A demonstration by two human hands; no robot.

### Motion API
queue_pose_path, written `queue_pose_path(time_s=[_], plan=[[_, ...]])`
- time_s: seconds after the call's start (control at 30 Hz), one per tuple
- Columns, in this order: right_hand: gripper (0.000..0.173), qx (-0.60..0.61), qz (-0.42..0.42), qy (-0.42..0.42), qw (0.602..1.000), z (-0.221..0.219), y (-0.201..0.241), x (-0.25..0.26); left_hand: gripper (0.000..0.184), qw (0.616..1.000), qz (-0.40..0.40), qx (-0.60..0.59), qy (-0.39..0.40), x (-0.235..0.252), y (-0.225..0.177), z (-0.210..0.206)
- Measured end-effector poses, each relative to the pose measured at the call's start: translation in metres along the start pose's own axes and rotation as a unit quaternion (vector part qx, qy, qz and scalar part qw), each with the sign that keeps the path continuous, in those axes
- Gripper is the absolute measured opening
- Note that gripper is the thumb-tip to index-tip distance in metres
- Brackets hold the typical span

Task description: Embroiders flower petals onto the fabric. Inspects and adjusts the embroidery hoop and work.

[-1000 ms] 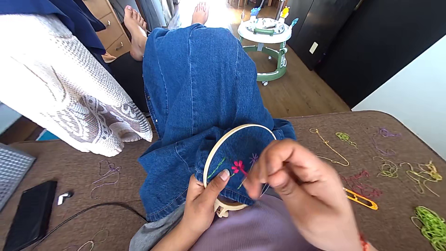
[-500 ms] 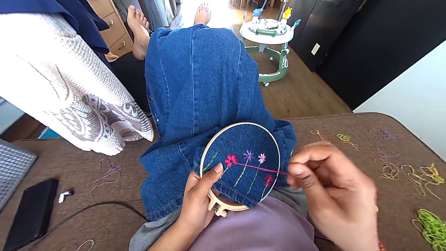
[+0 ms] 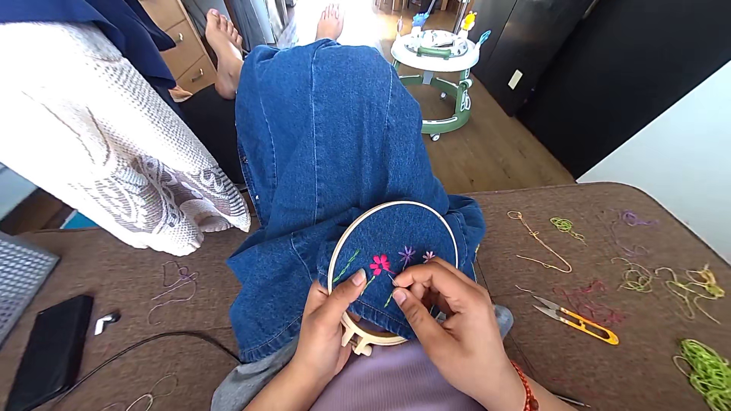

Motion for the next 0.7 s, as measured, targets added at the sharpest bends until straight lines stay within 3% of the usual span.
queue_pose_path(time_s=[0.7], plan=[[0.008,0.042,-0.034,0.010,0.998,0.0008,-0.0003,0.0055,0.015,0.997,-0.068,0.034,0.034,-0.0006,0.0004,0.0012]])
Point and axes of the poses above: each hand's wrist, its own x-axis towards the middle knuckle, its own z-axis out of the back of the hand, y = z × x, the point moved 2 cm from there along x, towards the middle knuckle, and after that the axes turned 6 degrees about z, right-handed, at the moved point
